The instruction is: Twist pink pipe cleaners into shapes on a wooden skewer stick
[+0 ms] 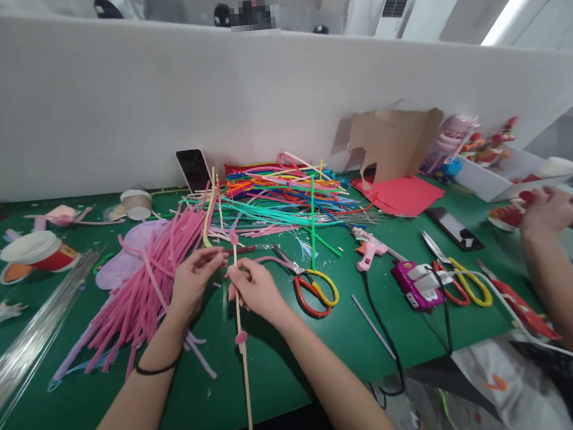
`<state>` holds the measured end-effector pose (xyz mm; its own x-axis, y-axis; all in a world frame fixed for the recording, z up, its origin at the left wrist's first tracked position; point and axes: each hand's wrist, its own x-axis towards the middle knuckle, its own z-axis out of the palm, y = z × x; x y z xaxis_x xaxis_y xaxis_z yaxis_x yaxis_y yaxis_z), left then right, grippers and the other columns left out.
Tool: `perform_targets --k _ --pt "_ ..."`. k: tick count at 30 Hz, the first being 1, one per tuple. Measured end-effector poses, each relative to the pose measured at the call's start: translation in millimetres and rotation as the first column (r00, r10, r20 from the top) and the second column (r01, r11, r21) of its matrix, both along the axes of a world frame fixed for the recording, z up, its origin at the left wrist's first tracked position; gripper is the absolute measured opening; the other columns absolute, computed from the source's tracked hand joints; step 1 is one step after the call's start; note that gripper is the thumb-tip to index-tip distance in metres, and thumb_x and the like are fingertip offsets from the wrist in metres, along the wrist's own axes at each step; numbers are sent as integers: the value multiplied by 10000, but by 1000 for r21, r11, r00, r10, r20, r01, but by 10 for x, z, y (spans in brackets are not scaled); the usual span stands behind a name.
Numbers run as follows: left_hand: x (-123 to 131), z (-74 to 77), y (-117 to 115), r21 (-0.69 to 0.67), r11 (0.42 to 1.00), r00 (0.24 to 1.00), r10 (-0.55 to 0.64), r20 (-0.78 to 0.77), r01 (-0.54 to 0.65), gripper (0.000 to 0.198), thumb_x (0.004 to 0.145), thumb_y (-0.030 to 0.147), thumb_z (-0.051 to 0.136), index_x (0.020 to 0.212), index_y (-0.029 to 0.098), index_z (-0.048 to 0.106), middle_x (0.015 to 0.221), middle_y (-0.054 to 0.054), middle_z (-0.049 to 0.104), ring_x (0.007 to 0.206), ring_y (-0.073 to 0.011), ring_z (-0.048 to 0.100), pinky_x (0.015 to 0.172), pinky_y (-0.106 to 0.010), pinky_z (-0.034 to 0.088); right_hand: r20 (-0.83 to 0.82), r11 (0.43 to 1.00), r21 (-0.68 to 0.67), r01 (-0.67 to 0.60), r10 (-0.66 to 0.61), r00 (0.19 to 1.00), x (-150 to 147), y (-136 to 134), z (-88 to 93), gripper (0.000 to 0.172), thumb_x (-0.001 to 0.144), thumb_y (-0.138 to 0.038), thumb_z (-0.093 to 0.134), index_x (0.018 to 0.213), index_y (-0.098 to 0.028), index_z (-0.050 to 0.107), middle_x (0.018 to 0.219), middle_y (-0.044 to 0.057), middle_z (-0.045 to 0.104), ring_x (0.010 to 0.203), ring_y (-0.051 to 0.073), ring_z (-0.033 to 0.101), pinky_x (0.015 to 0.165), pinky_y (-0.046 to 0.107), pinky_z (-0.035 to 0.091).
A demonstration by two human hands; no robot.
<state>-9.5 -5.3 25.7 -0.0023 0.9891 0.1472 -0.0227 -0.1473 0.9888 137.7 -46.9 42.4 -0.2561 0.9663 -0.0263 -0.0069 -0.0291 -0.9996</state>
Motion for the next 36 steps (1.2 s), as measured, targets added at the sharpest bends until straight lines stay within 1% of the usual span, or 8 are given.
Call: perform_targets --k 9,16,20,22,26,29,32,36 --pt "-96 68 -34 257 934 919 311 -244 -248 331 810 412 645 1050 187 674 1023 -79 698 909 -196 646 774 -295 502 -300 963 -163 -216 160 940 247 -79 -145 377 883 -534 524 1013 -184 581 695 -4 652 452 61 514 391 149 387" --pt "6 25 -46 9 1000 960 -19 -279 22 349 852 492 544 883 174 685 715 -39 661 623 -163 613 538 -239 463 216 935 -61 -350 354 910 575 18 24 431 899 -511 500 1167 -210 653 905 30 680 563 78 566 450 174 424" --pt "24 18 -56 -8 1000 987 28 -157 -29 303 835 463 572 794 178 666 621 -1 573 545 -130 554 485 -217 428 606 941 286 -182 -30 795 714 178 63 291 858 -394 630 1080 -221 705 974 49 693 841 170 599 766 311 477" --pt "3 5 -42 -15 998 992 64 -111 -66 300 827 459 582 796 172 666 635 -2 565 546 -122 545 479 -212 419 731 884 457 -99 -310 607 731 252 -17 272 818 -339 689 1060 -219 714 1072 88 661 1008 235 535 899 404 418" --pt "-28 -28 -13 -32 994 991 104 -89 -108 316 819 462 592 818 156 671 653 -10 571 557 -117 541 481 -205 410 794 834 535 -137 -441 419 689 331 -211 109 811 -274 686 852 -179 720 1134 122 601 1085 279 444 917 421 386" --pt "-36 -43 -3 -35 992 990 116 -81 -119 336 817 477 587 825 153 674 658 -15 574 568 -121 547 485 -205 415 778 833 547 -77 -473 413 730 354 -211 110 860 -214 584 843 -153 674 1079 133 617 1037 267 482 886 393 390" --pt "-54 -76 12 -45 991 987 122 -101 -127 355 822 493 561 844 157 672 670 -19 583 589 -138 564 485 -214 421 686 831 498 247 -552 474 882 365 -80 190 917 -209 446 953 -142 620 858 91 668 812 213 584 770 329 422" --pt "-73 -170 36 21 995 919 99 -382 -98 320 860 448 503 880 178 674 809 -68 663 762 -213 621 643 -309 502 554 757 450 473 -652 517 1012 327 110 232 913 -268 443 1053 -160 593 765 39 694 692 178 634 672 272 432"
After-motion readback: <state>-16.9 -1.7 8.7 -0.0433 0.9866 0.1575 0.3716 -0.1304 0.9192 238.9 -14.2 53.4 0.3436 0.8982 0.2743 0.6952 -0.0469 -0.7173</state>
